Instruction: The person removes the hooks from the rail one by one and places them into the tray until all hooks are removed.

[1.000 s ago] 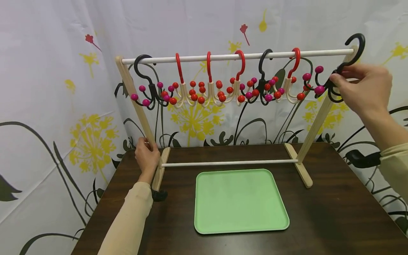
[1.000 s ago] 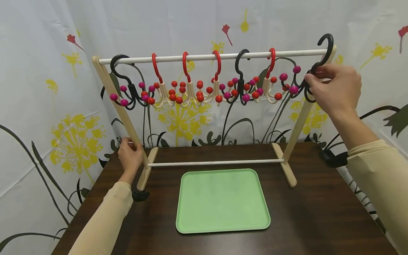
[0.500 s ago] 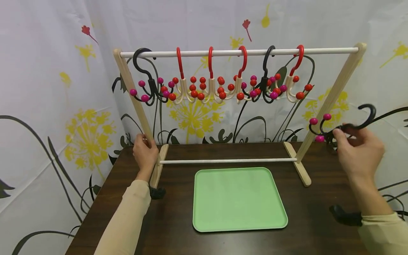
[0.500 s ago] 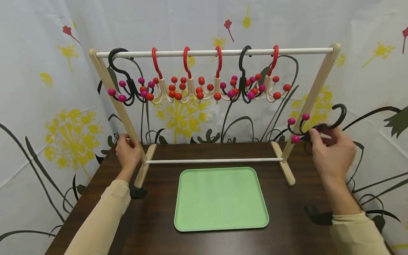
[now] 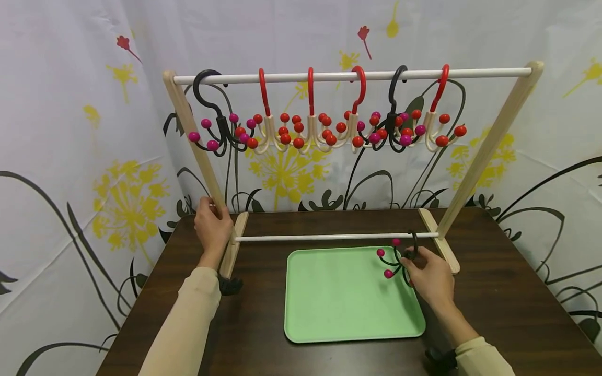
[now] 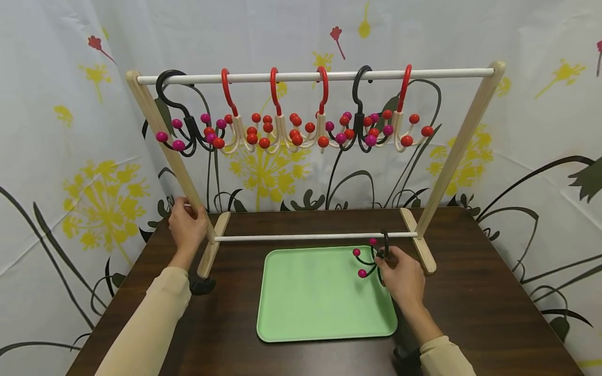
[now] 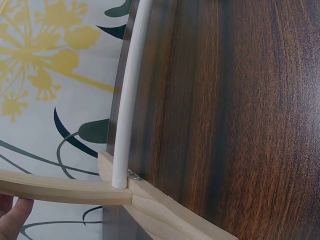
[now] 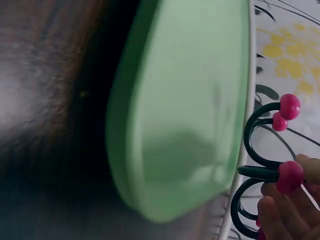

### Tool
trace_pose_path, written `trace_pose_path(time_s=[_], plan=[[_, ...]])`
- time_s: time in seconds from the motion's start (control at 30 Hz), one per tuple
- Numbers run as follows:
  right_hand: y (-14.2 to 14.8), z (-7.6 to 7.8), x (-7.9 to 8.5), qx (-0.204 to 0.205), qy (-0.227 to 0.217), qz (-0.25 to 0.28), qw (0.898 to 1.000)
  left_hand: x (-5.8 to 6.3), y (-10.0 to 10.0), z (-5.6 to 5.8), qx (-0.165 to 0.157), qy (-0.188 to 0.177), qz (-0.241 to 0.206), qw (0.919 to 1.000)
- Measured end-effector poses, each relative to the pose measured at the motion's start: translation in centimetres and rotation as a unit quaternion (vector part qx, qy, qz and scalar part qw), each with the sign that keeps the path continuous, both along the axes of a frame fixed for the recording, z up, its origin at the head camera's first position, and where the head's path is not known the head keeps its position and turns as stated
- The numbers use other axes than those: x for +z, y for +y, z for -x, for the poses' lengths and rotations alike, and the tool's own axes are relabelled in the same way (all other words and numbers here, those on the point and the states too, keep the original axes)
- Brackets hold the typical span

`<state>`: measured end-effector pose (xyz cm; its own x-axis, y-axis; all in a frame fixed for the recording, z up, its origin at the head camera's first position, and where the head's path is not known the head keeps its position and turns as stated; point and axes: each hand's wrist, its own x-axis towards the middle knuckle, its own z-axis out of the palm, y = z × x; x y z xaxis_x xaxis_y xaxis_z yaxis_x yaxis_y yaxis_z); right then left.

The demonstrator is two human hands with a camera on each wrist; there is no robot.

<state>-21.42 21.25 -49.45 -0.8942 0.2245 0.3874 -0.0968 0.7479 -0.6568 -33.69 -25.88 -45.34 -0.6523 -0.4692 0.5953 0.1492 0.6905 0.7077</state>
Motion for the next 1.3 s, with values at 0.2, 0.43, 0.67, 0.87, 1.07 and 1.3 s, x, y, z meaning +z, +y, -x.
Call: trace_pose_path(time_s=[0.2, 0.43, 0.67, 0.87, 1.07, 1.3], plan=[[-1.3, 1.3, -0.8, 0.030, -0.026, -0.026, 0.999, 0.1, 0.0, -0.2, -0.005, -0.007, 0.006, 0.9999], [-2.2, 2.1, -0.8, 0.034, -0.041, -0.055, 0.997, -0.1, -0.1, -0.2, 0.000, -0.008, 0.005, 1.0000], [-2.4, 2.1, -0.8, 0.042, -0.043, -0.060, 0.996, -0.1, -0.1, -0.1, -0.002, 0.000, 0.008, 1.0000], [-2.2, 2.0, -0.7, 0.052, -0.052, -0.054, 0.996, 0.0, 0.0, -0.1, -0.001, -0.003, 0.003, 1.0000], [-1.3, 1.0, 0.4, 0.061, -0.033, -0.066, 0.995, -0.2, 0.1, 0.0, 0.000, -0.007, 0.001, 1.0000], [-0.4, -1.8, 6.0, 0.068, 0.008, -0.107, 0.992, -0.2, -0.1, 0.1, 0.001, 0.000, 0.006, 1.0000]])
